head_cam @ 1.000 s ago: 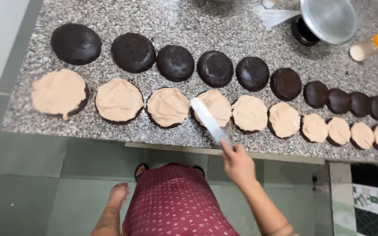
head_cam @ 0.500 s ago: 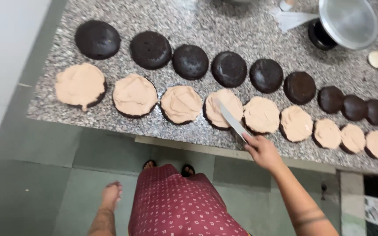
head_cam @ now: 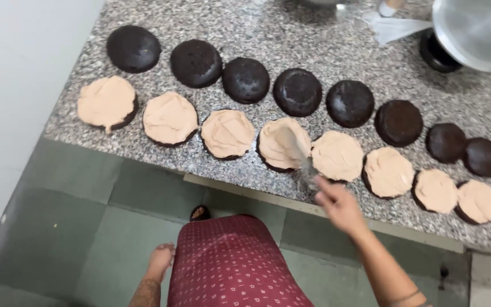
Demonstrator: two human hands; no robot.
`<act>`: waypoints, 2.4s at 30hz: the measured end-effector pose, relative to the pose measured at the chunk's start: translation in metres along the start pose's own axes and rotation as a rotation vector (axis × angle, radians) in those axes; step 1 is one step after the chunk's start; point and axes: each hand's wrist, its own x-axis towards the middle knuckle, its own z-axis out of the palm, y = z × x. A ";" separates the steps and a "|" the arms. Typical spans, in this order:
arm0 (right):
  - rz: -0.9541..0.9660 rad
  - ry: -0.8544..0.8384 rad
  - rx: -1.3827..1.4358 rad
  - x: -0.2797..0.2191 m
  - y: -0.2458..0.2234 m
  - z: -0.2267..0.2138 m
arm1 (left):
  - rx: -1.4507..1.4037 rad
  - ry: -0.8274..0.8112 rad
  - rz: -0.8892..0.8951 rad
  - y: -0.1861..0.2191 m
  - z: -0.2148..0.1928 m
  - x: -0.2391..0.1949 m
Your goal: The recorder uses an offset spatula to spread cream/frosting evenly across multiple chocolate cake bases laid out on a kitchen counter.
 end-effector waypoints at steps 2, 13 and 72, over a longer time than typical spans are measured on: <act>-0.006 -0.019 -0.056 0.016 0.011 -0.008 | 0.051 0.042 0.092 -0.001 -0.005 0.011; -0.089 0.206 -0.647 -0.032 -0.068 0.003 | 0.346 0.053 0.012 0.031 -0.022 0.006; 0.198 0.274 -0.622 -0.050 -0.113 0.036 | 0.017 -0.159 -0.008 0.071 -0.038 0.056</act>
